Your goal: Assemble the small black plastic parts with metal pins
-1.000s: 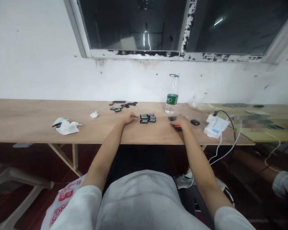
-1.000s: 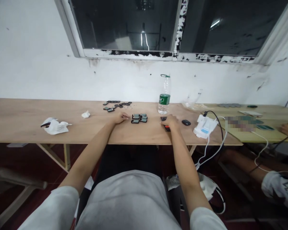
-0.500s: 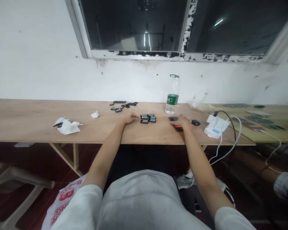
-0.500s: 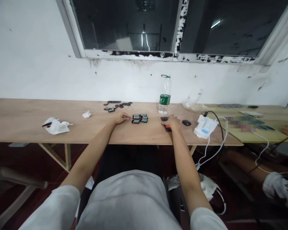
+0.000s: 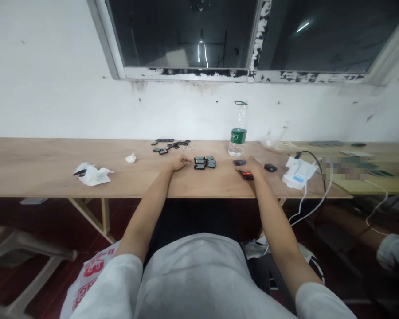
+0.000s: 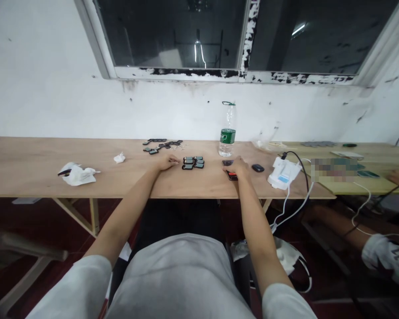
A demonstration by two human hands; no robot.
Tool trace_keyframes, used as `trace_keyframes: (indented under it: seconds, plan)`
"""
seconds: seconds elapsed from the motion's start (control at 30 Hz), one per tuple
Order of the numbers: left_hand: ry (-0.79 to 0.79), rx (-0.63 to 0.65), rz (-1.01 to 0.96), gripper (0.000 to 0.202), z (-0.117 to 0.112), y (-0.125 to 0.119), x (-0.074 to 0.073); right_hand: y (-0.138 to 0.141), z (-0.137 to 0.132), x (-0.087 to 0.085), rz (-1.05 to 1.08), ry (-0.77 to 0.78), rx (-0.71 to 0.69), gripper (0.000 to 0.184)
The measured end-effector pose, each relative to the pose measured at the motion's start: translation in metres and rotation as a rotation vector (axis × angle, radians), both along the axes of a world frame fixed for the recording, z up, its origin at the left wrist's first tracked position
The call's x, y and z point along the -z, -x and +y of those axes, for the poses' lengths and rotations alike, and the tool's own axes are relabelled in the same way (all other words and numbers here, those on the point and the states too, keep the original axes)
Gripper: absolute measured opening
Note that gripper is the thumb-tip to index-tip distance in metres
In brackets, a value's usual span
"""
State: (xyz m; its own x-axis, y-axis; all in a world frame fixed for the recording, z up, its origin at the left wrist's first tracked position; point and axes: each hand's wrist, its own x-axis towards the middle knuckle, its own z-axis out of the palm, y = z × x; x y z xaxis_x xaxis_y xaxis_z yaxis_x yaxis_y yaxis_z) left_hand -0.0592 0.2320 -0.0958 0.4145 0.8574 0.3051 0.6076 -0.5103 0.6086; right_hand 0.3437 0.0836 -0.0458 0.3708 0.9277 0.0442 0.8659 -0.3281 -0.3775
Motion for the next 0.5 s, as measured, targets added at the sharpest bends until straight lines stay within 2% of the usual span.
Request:
trace_keyframes:
  seconds: [0.3,0.5]
  plan:
    - [-0.003,-0.007,0.007,0.026,-0.007,0.000,-0.004,0.001,0.000,-0.007,0.016,0.041,-0.002,0.107]
    - [0.002,0.010,-0.011,0.021,-0.008,-0.003,-0.004,-0.016,0.000,-0.011,0.205,0.032,0.001,0.091]
